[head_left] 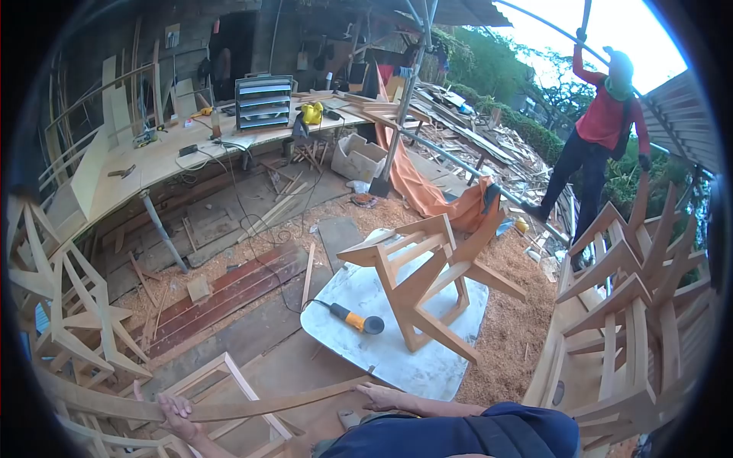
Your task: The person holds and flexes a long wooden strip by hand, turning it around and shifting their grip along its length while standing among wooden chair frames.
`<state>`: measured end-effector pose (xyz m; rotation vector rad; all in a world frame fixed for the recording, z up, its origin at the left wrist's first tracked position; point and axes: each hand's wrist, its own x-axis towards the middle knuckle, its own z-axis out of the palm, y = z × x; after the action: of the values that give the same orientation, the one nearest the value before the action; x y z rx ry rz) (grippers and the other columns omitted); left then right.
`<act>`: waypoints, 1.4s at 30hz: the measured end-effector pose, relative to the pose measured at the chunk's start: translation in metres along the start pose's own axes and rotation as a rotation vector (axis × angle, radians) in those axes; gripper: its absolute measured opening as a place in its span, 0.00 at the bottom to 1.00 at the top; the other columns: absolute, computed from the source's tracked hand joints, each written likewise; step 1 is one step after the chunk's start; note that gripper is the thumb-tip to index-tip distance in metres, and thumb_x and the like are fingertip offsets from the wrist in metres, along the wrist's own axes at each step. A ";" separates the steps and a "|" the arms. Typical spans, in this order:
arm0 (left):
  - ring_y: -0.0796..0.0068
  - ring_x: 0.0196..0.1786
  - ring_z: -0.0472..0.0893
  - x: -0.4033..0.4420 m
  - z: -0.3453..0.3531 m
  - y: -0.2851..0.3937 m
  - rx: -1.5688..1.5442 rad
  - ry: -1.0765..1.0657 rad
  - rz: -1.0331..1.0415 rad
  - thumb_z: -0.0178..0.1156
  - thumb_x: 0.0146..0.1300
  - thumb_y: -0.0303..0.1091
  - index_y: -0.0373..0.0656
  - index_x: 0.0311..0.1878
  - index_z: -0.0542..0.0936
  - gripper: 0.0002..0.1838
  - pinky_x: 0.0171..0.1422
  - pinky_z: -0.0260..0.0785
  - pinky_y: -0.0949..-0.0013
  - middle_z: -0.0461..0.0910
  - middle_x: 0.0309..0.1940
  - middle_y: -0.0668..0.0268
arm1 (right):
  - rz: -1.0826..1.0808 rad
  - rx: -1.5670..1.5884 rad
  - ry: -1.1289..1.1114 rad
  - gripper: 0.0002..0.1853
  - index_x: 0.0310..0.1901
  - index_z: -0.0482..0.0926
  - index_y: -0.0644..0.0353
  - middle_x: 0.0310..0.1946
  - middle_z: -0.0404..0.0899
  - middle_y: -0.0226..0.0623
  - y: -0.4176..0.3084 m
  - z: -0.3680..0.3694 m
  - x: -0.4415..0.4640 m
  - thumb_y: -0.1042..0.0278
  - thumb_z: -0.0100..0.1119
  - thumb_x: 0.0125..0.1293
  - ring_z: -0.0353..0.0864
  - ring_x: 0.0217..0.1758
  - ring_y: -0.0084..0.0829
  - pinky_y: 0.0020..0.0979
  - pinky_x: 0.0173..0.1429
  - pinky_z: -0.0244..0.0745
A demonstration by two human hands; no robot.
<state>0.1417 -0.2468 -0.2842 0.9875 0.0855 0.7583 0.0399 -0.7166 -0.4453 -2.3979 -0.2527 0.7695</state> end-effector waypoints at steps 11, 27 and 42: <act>0.91 0.17 0.60 0.008 0.071 -0.071 -0.024 -0.148 -0.009 0.68 0.72 0.38 0.53 0.83 0.57 0.42 0.21 0.55 0.80 0.61 0.21 0.79 | -0.008 0.170 0.171 0.37 0.76 0.64 0.55 0.73 0.66 0.54 0.022 -0.013 -0.056 0.63 0.67 0.68 0.72 0.72 0.56 0.48 0.77 0.69; 0.89 0.18 0.59 0.004 0.094 -0.111 -0.081 -0.376 -0.008 0.72 0.69 0.37 0.48 0.81 0.60 0.42 0.20 0.54 0.78 0.61 0.21 0.78 | 0.022 0.405 0.559 0.24 0.64 0.79 0.59 0.55 0.85 0.34 -0.061 -0.089 -0.096 0.53 0.67 0.74 0.83 0.58 0.28 0.33 0.65 0.77; 0.86 0.17 0.65 -0.040 0.046 -0.137 -0.002 -0.436 0.086 0.77 0.63 0.35 0.46 0.80 0.61 0.46 0.20 0.60 0.77 0.65 0.19 0.77 | -0.158 0.490 0.726 0.25 0.63 0.78 0.63 0.56 0.85 0.38 -0.100 -0.135 -0.093 0.55 0.68 0.74 0.84 0.61 0.27 0.33 0.69 0.78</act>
<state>0.2039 -0.3482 -0.3747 1.1396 -0.3379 0.6058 0.0433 -0.7341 -0.2542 -1.9934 0.0456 -0.1335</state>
